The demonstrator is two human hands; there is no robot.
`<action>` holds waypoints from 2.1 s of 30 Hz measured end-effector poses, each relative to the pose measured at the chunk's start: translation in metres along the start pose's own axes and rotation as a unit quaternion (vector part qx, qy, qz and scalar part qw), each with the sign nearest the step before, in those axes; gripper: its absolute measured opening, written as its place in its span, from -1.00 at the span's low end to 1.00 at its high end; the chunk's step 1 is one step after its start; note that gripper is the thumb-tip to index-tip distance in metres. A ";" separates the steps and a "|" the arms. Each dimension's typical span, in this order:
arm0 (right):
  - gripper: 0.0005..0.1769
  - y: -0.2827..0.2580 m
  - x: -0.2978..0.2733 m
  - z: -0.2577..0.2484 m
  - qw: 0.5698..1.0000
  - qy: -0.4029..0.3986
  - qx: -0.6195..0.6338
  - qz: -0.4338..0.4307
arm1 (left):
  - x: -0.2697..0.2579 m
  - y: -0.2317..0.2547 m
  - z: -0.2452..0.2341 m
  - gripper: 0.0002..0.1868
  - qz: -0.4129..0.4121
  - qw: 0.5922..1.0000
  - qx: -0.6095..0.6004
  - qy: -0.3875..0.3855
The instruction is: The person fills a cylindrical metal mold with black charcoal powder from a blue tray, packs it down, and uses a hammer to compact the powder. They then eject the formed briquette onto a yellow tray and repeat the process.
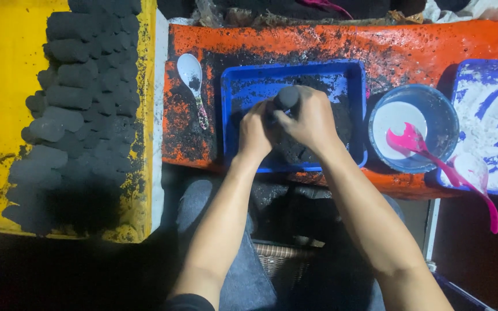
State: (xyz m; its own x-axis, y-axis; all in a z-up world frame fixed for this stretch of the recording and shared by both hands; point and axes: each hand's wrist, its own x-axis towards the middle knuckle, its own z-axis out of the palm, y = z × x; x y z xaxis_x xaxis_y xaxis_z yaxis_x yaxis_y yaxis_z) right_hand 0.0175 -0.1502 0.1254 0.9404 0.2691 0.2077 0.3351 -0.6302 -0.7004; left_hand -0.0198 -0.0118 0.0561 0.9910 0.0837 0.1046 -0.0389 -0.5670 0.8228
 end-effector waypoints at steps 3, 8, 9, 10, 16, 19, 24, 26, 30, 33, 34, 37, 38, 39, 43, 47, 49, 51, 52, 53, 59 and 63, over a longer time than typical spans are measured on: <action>-0.61 -0.028 0.007 -0.018 1.000 0.010 0.002 -0.017 | 0.000 -0.009 0.011 -0.67 -0.019 0.999 -0.019 0.021; -0.58 -0.020 0.008 -0.011 0.998 0.038 -0.011 -0.048 | 0.003 -0.008 0.005 -0.68 -0.050 0.998 -0.014 0.021; -0.55 -0.018 0.008 -0.011 0.997 0.047 -0.008 -0.055 | 0.005 -0.005 0.004 -0.68 -0.061 0.998 -0.017 0.025; -0.55 -0.020 0.009 -0.013 0.997 0.047 -0.008 -0.055 | 0.006 -0.001 0.002 -0.68 -0.061 0.998 -0.017 0.024; -0.58 -0.024 0.013 -0.019 0.994 0.046 -0.030 -0.096 | 0.006 0.010 -0.008 -0.73 -0.023 0.999 -0.014 0.018; -0.57 -0.020 0.010 -0.008 0.995 0.016 -0.046 -0.083 | 0.004 -0.002 -0.004 -0.76 0.002 0.999 -0.002 0.046; -0.63 -0.020 0.010 -0.008 0.995 0.037 -0.037 -0.081 | 0.005 -0.001 -0.005 -0.85 -0.015 0.999 -0.031 0.037; -0.62 -0.022 0.010 -0.012 0.995 0.041 -0.038 -0.085 | 0.004 0.006 -0.006 -0.82 -0.015 0.999 -0.028 0.032; -0.62 -0.027 0.012 -0.026 0.992 0.053 -0.036 -0.109 | 0.006 0.022 -0.013 -0.72 0.021 0.999 -0.020 0.044; -0.56 -0.019 0.010 -0.013 0.989 0.019 -0.061 -0.132 | 0.003 0.002 -0.006 -0.76 0.039 0.997 -0.037 0.062; -0.56 -0.017 0.009 -0.012 0.989 0.020 -0.061 -0.131 | 0.002 -0.003 -0.002 -0.76 0.039 0.997 -0.038 0.061; -0.63 -0.018 0.008 -0.009 0.996 0.010 -0.036 -0.080 | 0.001 -0.009 0.003 -0.87 0.010 0.995 -0.073 0.062; -0.63 -0.019 0.009 -0.012 0.996 0.008 -0.042 -0.074 | 0.002 -0.005 0.002 -0.86 0.006 0.996 -0.076 0.055; -0.64 -0.020 0.009 -0.015 0.997 0.006 -0.047 -0.067 | 0.004 0.000 0.001 -0.84 0.003 0.996 -0.079 0.048; -0.63 -0.018 0.009 -0.018 0.997 0.009 -0.050 -0.066 | 0.004 0.002 0.001 -0.83 -0.004 0.996 -0.072 0.057; -0.60 -0.028 0.012 -0.026 0.996 0.017 -0.038 -0.082 | 0.007 0.020 -0.016 -0.81 0.026 0.997 -0.050 0.051; -0.62 -0.030 0.013 -0.030 0.996 0.019 -0.030 -0.080 | 0.009 0.016 -0.016 -0.82 0.028 0.997 -0.052 0.039; -0.51 -0.026 0.012 -0.030 0.992 0.018 -0.065 -0.107 | 0.007 -0.003 -0.013 -0.71 0.063 0.996 -0.065 0.001; -0.51 -0.025 0.013 -0.031 0.992 0.021 -0.066 -0.110 | 0.011 0.006 -0.018 -0.71 0.066 0.996 -0.064 0.003; -0.56 -0.023 0.014 -0.033 0.993 0.017 -0.049 -0.102 | 0.014 0.015 -0.023 -0.75 0.043 0.997 -0.055 0.015; -0.56 -0.009 0.003 -0.046 0.996 0.001 -0.066 -0.058 | 0.011 0.006 -0.017 -0.71 0.096 0.995 -0.022 0.021; -0.60 -0.015 -0.021 -0.067 0.990 -0.073 -0.116 0.028 | 0.007 -0.015 0.011 -0.50 0.197 0.980 0.042 -0.005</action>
State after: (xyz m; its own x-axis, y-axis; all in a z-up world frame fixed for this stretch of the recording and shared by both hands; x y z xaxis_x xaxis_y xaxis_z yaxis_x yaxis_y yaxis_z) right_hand -0.0029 -0.1954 0.1772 0.9451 0.3212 0.0602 0.3032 -0.7932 -0.5281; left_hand -0.0110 -0.0113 0.0385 0.9028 -0.1622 0.3984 -0.4074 -0.6198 0.6708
